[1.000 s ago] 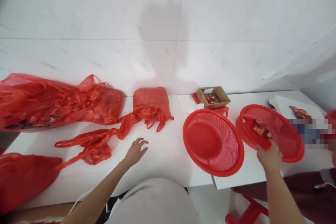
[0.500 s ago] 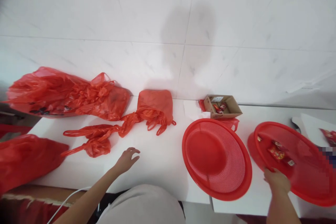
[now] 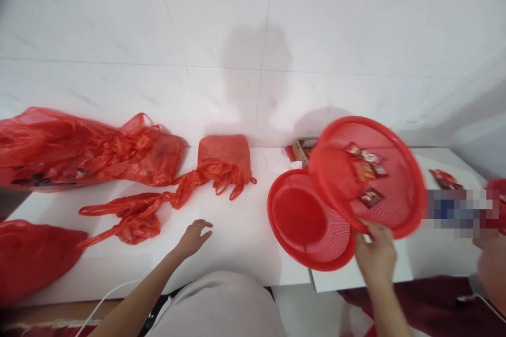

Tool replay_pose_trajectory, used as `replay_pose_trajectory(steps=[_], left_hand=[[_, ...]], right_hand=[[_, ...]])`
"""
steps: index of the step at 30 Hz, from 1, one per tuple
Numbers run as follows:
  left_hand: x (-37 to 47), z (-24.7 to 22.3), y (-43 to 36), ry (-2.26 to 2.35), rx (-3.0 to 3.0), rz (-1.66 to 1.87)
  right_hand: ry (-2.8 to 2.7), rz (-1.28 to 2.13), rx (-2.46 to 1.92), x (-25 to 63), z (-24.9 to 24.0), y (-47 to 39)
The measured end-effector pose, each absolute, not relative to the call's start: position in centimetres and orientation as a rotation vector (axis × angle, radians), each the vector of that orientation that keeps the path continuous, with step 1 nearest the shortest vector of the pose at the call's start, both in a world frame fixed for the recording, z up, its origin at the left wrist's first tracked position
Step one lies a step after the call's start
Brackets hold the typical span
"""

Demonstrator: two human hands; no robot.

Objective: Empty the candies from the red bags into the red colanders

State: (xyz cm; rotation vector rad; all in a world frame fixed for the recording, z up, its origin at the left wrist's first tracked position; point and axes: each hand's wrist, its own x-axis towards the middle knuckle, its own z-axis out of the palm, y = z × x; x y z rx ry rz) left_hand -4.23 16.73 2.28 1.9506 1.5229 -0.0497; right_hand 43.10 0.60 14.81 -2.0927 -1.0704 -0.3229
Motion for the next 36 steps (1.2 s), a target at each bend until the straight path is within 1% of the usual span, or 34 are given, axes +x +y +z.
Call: replay_pose_trajectory(steps=[4,7,10,12,16,21,29,32,34,36], left_hand=[[-5.0,2.3,16.7,1.508,1.986,-0.018],[-6.2,2.3,16.5,1.521,2.007,0.01],[-7.8,2.1,16.0,1.555,2.01,0.016],[-8.9,1.9,15.6,1.581,2.004,0.007],[-10.8,1.7,14.9,1.605,1.994,-0.01],[-11.6,1.7,15.6,1.638,1.993,-0.037],[-7.6,3.1,22.0,1.767,2.049,0.029],[-6.8,3.0,24.5,1.815,2.004,-0.014],[-6.9,2.7,25.3,1.816,1.965,-0.075],[-7.2,2.4,25.0,1.786,1.946,-0.123]], right_hand=[[-1.255,0.119,-1.894,30.9,15.7,1.1],[-1.279,0.41,-1.728,23.6,15.1,1.1],[-1.293,0.623,-1.62,19.3,13.8,0.7],[-1.321,0.687,-1.608,18.5,13.0,0.4],[-1.373,0.613,-1.688,20.6,11.6,-0.4],[-1.31,0.455,-1.893,24.7,9.8,-0.7],[-1.098,0.323,-2.277,28.0,4.6,-0.8],[-1.014,0.287,-2.385,29.0,3.1,-1.6],[-0.947,0.295,-2.465,29.3,2.9,-2.1],[-0.939,0.375,-2.524,29.1,3.8,-2.5]])
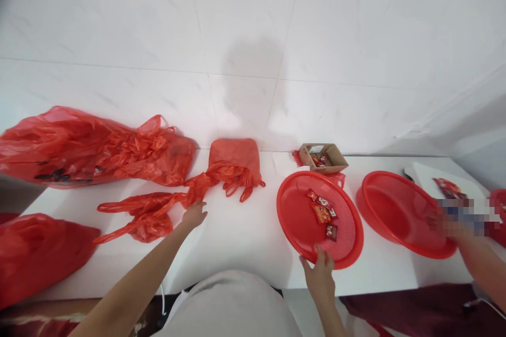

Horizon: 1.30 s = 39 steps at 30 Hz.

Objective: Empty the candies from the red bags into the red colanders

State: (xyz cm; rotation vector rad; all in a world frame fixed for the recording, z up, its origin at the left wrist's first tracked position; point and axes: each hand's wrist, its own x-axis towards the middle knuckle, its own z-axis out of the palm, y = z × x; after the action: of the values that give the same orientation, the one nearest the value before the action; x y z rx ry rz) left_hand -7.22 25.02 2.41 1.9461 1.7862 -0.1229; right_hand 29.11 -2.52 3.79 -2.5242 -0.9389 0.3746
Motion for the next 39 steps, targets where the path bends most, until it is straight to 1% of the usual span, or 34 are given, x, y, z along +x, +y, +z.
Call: replay_pose_trajectory(steps=[3,6,9,12,17,20,24,27,32,36,39], left_hand=[[-6.9,2.1,22.5,1.678,1.955,-0.161],[-5.1,2.1,18.3,1.446,1.962,-0.205],[-2.7,2.7,14.7,1.172,1.934,-0.23],[-1.2,3.7,13.2,1.113,1.904,-0.187],[-2.0,4.5,13.6,1.435,1.879,-0.042],[-3.3,3.7,13.6,1.526,1.789,-0.07],[-5.1,2.8,13.8,1.528,1.579,-0.062],[-6.9,3.7,15.4,1.541,1.408,0.097],[-8.7,8.2,18.0,1.461,1.171,0.369],[-6.8,12.4,17.1,1.234,1.098,0.378],[-4.5,14.6,15.8,1.08,1.112,0.37]], right_hand=[[-1.063,0.508,-2.505,27.7,7.2,-2.1],[-1.149,0.554,-2.363,25.3,11.0,0.2],[-1.32,0.757,-2.168,22.6,12.1,4.0],[-1.502,0.971,-2.036,19.6,9.8,7.5],[-1.561,1.108,-1.998,15.1,4.3,9.7],[-1.536,1.164,-1.952,14.1,2.6,9.6],[-1.402,1.127,-1.833,15.6,3.0,9.8],[-1.231,1.012,-1.792,18.3,4.9,10.3],[-1.057,0.853,-1.744,21.2,8.8,10.6],[-1.109,0.796,-1.711,19.6,11.0,10.5],[-1.201,0.785,-1.686,17.7,11.9,10.3]])
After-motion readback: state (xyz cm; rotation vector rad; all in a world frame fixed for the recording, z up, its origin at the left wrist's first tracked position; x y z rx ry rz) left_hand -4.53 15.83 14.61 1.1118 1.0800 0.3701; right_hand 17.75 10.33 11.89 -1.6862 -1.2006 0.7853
